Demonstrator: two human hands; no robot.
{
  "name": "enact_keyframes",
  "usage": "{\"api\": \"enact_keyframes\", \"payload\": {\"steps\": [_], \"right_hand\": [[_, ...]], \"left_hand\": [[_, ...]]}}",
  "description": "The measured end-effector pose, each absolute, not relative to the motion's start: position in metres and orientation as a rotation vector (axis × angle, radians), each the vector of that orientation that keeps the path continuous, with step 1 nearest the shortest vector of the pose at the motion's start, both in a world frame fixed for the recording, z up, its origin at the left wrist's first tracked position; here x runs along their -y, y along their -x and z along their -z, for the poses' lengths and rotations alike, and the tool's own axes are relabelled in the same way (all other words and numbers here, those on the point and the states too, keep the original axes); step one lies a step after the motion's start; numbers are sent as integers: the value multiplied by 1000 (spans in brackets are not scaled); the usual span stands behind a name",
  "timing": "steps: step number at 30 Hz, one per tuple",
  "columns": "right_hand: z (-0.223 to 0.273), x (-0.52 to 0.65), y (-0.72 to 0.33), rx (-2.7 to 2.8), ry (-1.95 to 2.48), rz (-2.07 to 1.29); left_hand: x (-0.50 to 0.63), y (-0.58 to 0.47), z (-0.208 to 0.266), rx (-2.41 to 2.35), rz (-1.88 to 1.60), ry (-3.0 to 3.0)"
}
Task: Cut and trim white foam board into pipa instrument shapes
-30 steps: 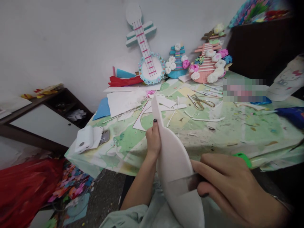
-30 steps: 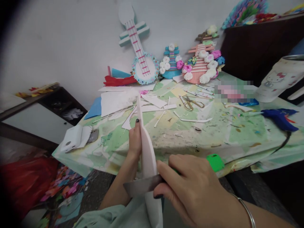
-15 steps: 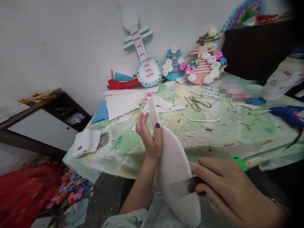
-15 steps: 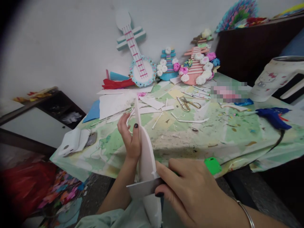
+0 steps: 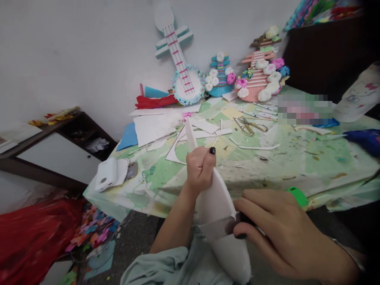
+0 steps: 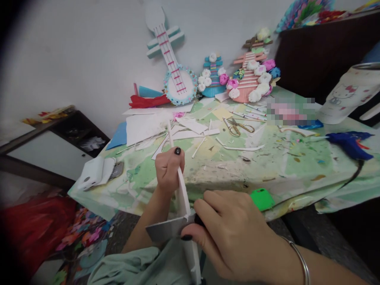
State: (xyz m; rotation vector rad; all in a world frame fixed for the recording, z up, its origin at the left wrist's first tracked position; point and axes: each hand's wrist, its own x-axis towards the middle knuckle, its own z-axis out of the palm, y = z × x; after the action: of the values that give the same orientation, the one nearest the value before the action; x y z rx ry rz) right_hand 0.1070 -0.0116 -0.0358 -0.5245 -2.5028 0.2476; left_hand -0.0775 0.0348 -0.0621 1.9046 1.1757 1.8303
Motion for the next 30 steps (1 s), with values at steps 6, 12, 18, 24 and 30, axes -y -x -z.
{"api": "enact_keyframes", "payload": {"steps": [6, 12, 18, 24, 30], "right_hand": [[30, 17, -101, 2555, 538, -249], [28, 18, -97, 2587, 553, -238], [31, 15, -98, 2576, 525, -219], [37, 10, -106, 2548, 551, -199], [37, 6, -107, 2543, 542, -153]], "left_hand": [[-28, 80, 62, -1183, -1854, -1825], [-26, 81, 63, -1167, -1847, -1810], [-25, 85, 64, -1105, -1880, -1826], [-25, 89, 64, -1030, -1916, -1868], [-25, 88, 64, -1070, -1882, -1912]]}}
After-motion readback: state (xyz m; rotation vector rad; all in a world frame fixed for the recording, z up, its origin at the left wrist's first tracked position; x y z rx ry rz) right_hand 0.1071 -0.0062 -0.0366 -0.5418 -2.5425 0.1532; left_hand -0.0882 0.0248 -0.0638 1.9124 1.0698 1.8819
